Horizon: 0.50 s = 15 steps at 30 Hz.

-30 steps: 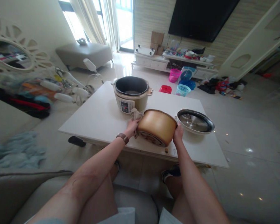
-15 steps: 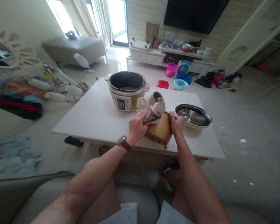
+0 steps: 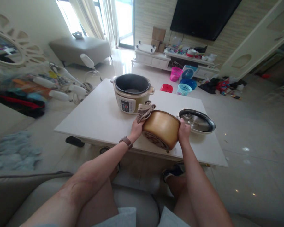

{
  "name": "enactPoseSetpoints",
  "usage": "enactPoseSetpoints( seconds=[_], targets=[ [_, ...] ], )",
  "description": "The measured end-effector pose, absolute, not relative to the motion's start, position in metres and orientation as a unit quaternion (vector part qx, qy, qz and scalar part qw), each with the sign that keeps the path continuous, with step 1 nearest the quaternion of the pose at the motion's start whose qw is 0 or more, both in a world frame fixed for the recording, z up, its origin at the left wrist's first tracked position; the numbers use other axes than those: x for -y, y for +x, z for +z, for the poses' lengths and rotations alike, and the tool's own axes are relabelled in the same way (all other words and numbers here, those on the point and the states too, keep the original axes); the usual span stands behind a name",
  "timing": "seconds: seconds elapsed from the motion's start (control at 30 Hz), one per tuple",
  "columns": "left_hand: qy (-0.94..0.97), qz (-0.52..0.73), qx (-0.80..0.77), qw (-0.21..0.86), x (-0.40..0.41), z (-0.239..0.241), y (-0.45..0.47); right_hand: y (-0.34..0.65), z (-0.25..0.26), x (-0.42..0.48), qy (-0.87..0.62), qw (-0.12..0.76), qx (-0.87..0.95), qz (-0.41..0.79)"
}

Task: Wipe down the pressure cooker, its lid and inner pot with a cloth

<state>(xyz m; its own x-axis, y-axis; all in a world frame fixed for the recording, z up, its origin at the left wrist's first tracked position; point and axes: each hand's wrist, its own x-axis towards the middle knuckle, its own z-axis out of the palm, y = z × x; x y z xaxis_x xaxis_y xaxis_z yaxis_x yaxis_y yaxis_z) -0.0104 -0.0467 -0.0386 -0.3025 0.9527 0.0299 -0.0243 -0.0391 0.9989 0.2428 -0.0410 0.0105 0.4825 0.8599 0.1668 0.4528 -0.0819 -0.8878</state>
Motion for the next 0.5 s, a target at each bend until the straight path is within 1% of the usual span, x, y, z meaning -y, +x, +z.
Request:
enactPoseSetpoints(
  seconds=[0.1,0.17,0.23,0.33,0.43,0.5],
  targets=[
    [0.29,0.56,-0.592,0.502,0.033,-0.051,-0.01,0.244,0.005,0.041,-0.703,0.503,0.458,0.204],
    [0.275,0.555,-0.606,0.499,0.03,-0.046,-0.011,0.243,0.001,0.04,-0.698,0.508,0.461,0.204],
    [0.344,0.565,-0.605,0.443,0.033,-0.031,-0.012,0.241,-0.001,0.039,-0.694,0.511,0.465,0.202],
    [0.53,0.539,-0.58,0.304,0.051,0.001,-0.013,0.236,-0.005,0.038,-0.688,0.513,0.474,0.198],
    [0.744,0.466,-0.441,0.188,0.072,0.025,-0.01,0.234,-0.009,0.036,-0.669,0.511,0.496,0.212],
    [0.803,0.448,-0.365,0.144,0.079,0.03,-0.008,0.234,-0.011,0.035,-0.656,0.513,0.503,0.228]
  ],
)
